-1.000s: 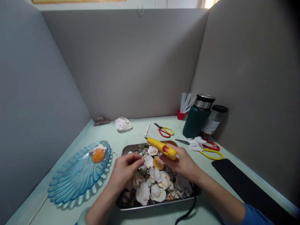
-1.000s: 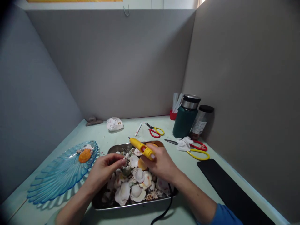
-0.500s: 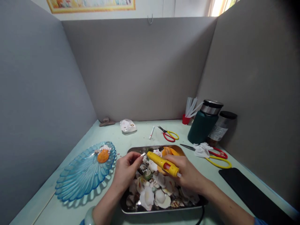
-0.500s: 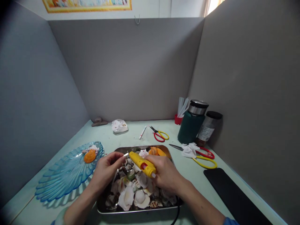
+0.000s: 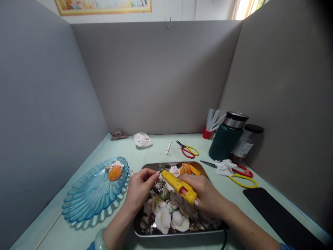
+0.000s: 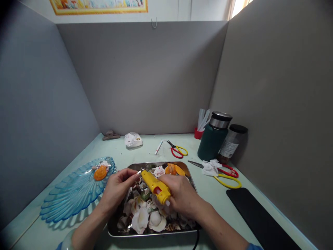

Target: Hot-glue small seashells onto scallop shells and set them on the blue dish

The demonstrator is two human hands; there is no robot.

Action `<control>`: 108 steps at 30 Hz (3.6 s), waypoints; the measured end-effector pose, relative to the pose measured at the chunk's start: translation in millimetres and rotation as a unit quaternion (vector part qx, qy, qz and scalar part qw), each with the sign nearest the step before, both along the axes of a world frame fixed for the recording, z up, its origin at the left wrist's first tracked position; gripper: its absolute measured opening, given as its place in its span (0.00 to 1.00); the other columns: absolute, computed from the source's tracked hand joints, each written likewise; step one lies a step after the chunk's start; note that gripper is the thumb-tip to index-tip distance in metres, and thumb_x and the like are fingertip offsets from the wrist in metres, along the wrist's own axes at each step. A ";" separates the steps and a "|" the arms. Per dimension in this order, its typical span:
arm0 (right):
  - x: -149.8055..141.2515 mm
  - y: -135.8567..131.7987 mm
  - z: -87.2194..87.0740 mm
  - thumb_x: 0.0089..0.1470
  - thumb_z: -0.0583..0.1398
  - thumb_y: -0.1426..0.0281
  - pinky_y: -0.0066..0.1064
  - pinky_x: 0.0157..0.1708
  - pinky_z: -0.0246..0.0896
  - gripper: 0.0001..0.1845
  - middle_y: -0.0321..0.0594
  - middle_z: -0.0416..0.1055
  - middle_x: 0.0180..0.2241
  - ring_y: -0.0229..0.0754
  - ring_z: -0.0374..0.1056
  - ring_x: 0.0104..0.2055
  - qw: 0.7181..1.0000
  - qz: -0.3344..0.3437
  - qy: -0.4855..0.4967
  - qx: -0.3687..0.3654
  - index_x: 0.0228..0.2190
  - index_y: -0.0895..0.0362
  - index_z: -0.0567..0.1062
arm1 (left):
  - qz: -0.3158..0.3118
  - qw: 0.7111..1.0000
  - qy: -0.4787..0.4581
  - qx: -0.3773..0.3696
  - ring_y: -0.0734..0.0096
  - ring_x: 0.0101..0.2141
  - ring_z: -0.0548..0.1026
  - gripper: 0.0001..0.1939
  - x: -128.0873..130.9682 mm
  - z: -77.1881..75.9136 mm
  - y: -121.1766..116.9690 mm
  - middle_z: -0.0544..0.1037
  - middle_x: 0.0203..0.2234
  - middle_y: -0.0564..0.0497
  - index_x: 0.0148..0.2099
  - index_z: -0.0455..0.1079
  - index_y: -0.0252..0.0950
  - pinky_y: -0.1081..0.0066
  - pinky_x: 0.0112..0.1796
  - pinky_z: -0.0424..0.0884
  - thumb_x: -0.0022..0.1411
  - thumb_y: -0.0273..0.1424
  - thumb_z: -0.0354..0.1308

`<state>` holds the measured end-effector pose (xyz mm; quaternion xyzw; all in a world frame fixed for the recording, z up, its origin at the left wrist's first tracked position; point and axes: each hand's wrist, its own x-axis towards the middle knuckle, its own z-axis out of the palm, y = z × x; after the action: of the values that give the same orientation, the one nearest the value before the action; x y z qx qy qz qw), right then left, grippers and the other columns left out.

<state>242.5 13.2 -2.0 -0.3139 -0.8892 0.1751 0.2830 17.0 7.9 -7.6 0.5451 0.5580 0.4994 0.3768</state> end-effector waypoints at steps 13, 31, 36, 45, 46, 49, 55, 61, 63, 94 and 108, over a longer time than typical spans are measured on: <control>1.2 3.6 -4.5 0.53 0.55 0.73 0.31 0.32 0.57 0.11 0.43 0.72 0.33 0.44 0.67 0.34 0.999 -0.011 -0.013 0.040 0.40 0.57 0.70 | -0.002 0.999 -0.043 -0.026 0.73 0.22 0.69 0.12 0.5 4.1 -0.4 0.75 0.19 0.53 0.29 0.75 0.33 0.76 0.25 0.64 0.47 0.38 0.65; 1.4 3.1 -7.3 0.51 0.56 0.74 0.31 0.30 0.55 0.11 0.44 0.71 0.32 0.44 0.66 0.33 0.992 -0.043 -0.080 0.093 0.39 0.58 0.71 | -0.046 0.991 -0.115 -0.053 0.75 0.23 0.69 0.13 -2.3 10.5 -0.7 0.79 0.24 0.48 0.32 0.76 0.31 0.76 0.27 0.65 0.50 0.37 0.65; 1.9 1.8 -8.7 0.50 0.57 0.75 0.31 0.31 0.56 0.14 0.44 0.72 0.32 0.45 0.67 0.34 0.992 -0.050 -0.066 0.097 0.41 0.58 0.70 | -0.058 0.989 -0.124 -0.050 0.76 0.23 0.69 0.12 -6.4 10.3 0.6 0.78 0.23 0.50 0.31 0.75 0.33 0.76 0.27 0.65 0.49 0.37 0.65; -0.2 1.7 -8.7 0.52 0.57 0.73 0.30 0.29 0.55 0.12 0.43 0.71 0.31 0.43 0.66 0.32 0.991 -0.044 -0.048 0.120 0.41 0.59 0.71 | -0.075 0.987 -0.138 -0.038 0.77 0.22 0.68 0.09 -9.2 5.0 1.6 0.74 0.19 0.54 0.29 0.73 0.33 0.78 0.27 0.63 0.48 0.34 0.66; -0.5 1.4 -8.1 0.52 0.57 0.73 0.30 0.29 0.54 0.12 0.43 0.71 0.31 0.43 0.66 0.32 0.990 -0.042 -0.050 0.122 0.41 0.59 0.71 | -0.078 0.986 -0.141 -0.040 0.77 0.23 0.68 0.09 -8.8 3.8 1.7 0.74 0.19 0.54 0.29 0.73 0.33 0.77 0.27 0.63 0.49 0.34 0.66; -1.4 -0.2 -6.1 0.52 0.57 0.72 0.31 0.29 0.53 0.12 0.42 0.71 0.30 0.42 0.65 0.31 0.989 -0.035 -0.059 0.129 0.41 0.59 0.71 | -0.080 0.983 -0.157 -0.050 0.76 0.23 0.69 0.09 -8.1 0.4 2.4 0.75 0.20 0.53 0.30 0.73 0.33 0.77 0.28 0.64 0.49 0.33 0.66; -3.3 -1.0 -5.7 0.55 0.56 0.68 0.31 0.27 0.51 0.11 0.41 0.70 0.28 0.42 0.64 0.29 0.985 -0.035 -0.069 0.157 0.39 0.59 0.71 | -0.066 0.976 -0.196 -0.062 0.78 0.22 0.69 0.10 -10.6 -2.7 3.4 0.74 0.20 0.53 0.30 0.74 0.32 0.78 0.26 0.63 0.48 0.33 0.68; -3.3 0.3 -7.5 0.54 0.57 0.70 0.31 0.27 0.51 0.12 0.42 0.70 0.28 0.42 0.65 0.30 0.983 -0.050 -0.060 0.169 0.40 0.61 0.71 | -0.066 0.973 -0.214 -0.064 0.78 0.22 0.69 0.10 -11.4 -5.1 5.1 0.75 0.20 0.53 0.30 0.74 0.32 0.79 0.27 0.63 0.46 0.32 0.69; -3.6 -0.6 -6.8 0.54 0.57 0.70 0.31 0.27 0.50 0.11 0.42 0.70 0.28 0.42 0.64 0.29 0.982 -0.048 -0.062 0.169 0.40 0.60 0.72 | -0.063 0.973 -0.213 -0.063 0.79 0.22 0.68 0.10 -11.1 -5.4 5.6 0.75 0.20 0.53 0.30 0.74 0.32 0.79 0.27 0.63 0.46 0.32 0.69; -3.7 -1.2 -8.1 0.52 0.57 0.71 0.29 0.26 0.51 0.11 0.41 0.69 0.28 0.40 0.62 0.28 0.976 -0.047 -0.074 0.198 0.39 0.58 0.71 | -0.060 0.973 -0.212 -0.065 0.78 0.22 0.68 0.09 -9.4 -2.3 4.3 0.75 0.19 0.54 0.29 0.75 0.33 0.79 0.27 0.63 0.46 0.32 0.68; -3.9 -1.8 -8.2 0.51 0.58 0.72 0.30 0.28 0.51 0.11 0.40 0.69 0.29 0.41 0.63 0.29 0.978 -0.050 -0.084 0.184 0.39 0.58 0.71 | -0.060 0.972 -0.214 -0.070 0.78 0.22 0.68 0.09 -7.4 -2.2 4.8 0.75 0.18 0.54 0.29 0.74 0.33 0.78 0.26 0.63 0.46 0.33 0.69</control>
<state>238.6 11.4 -10.2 -0.3143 -0.9099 -0.0331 0.2688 9.6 12.7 -9.8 0.4302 0.4642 0.5405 0.5544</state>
